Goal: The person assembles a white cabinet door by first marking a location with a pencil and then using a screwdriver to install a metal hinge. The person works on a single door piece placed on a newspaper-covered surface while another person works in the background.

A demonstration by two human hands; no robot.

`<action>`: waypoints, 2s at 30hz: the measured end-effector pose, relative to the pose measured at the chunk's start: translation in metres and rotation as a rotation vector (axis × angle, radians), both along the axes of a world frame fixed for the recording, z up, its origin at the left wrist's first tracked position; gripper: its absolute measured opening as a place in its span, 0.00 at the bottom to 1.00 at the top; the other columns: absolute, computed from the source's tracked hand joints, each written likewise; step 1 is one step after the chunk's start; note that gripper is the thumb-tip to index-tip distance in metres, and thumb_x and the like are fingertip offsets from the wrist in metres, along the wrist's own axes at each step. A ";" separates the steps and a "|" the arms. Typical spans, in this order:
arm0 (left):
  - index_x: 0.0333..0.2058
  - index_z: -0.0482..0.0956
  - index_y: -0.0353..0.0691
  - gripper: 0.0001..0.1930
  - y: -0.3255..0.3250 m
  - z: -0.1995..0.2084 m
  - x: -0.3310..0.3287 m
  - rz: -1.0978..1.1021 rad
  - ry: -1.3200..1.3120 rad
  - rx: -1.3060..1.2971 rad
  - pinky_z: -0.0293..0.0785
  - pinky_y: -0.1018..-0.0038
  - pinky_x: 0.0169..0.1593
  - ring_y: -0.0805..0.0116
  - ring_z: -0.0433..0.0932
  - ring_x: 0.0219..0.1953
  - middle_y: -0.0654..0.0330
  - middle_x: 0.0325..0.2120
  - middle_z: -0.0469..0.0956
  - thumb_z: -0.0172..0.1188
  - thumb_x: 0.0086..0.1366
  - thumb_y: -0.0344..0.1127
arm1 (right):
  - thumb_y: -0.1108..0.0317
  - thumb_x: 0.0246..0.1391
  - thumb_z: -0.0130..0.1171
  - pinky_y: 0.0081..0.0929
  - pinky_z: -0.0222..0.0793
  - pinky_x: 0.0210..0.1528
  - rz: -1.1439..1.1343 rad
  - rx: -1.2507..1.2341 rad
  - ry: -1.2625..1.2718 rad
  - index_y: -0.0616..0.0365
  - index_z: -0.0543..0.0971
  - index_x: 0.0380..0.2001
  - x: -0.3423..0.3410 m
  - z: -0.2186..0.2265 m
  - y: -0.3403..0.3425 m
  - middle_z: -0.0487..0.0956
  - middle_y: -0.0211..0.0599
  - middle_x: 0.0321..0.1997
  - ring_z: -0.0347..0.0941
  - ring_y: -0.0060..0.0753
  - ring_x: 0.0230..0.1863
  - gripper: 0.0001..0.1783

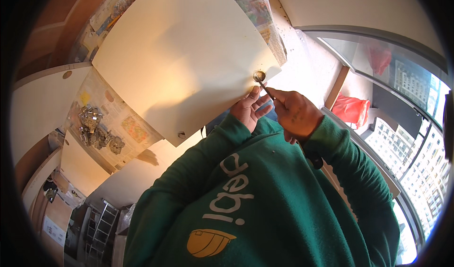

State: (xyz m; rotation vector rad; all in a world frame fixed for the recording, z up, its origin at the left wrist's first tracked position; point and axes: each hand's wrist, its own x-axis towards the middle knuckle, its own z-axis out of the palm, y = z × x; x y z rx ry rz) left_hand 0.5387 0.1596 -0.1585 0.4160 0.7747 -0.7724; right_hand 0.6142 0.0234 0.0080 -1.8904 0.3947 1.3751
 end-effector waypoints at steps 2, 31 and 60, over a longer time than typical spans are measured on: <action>0.58 0.73 0.48 0.17 0.002 0.002 0.002 -0.009 -0.015 -0.006 0.83 0.67 0.48 0.71 0.78 0.48 0.66 0.57 0.76 0.59 0.74 0.41 | 0.75 0.62 0.47 0.33 0.77 0.20 0.024 0.001 0.024 0.68 0.73 0.54 0.002 0.003 0.005 0.80 0.48 0.23 0.80 0.38 0.17 0.18; 0.59 0.73 0.48 0.18 0.004 0.003 0.004 -0.018 -0.020 -0.027 0.83 0.67 0.49 0.71 0.78 0.48 0.67 0.56 0.76 0.61 0.73 0.42 | 0.74 0.52 0.54 0.45 0.78 0.43 0.459 -0.058 -0.376 0.70 0.75 0.45 -0.016 -0.038 -0.008 0.83 0.57 0.37 0.82 0.59 0.39 0.17; 0.55 0.76 0.48 0.15 -0.001 0.007 0.003 0.006 -0.002 0.029 0.83 0.65 0.50 0.70 0.79 0.49 0.70 0.52 0.77 0.61 0.73 0.42 | 0.72 0.51 0.58 0.43 0.77 0.42 0.630 -0.057 -0.439 0.66 0.82 0.36 -0.009 -0.040 -0.010 0.83 0.48 0.34 0.82 0.48 0.39 0.11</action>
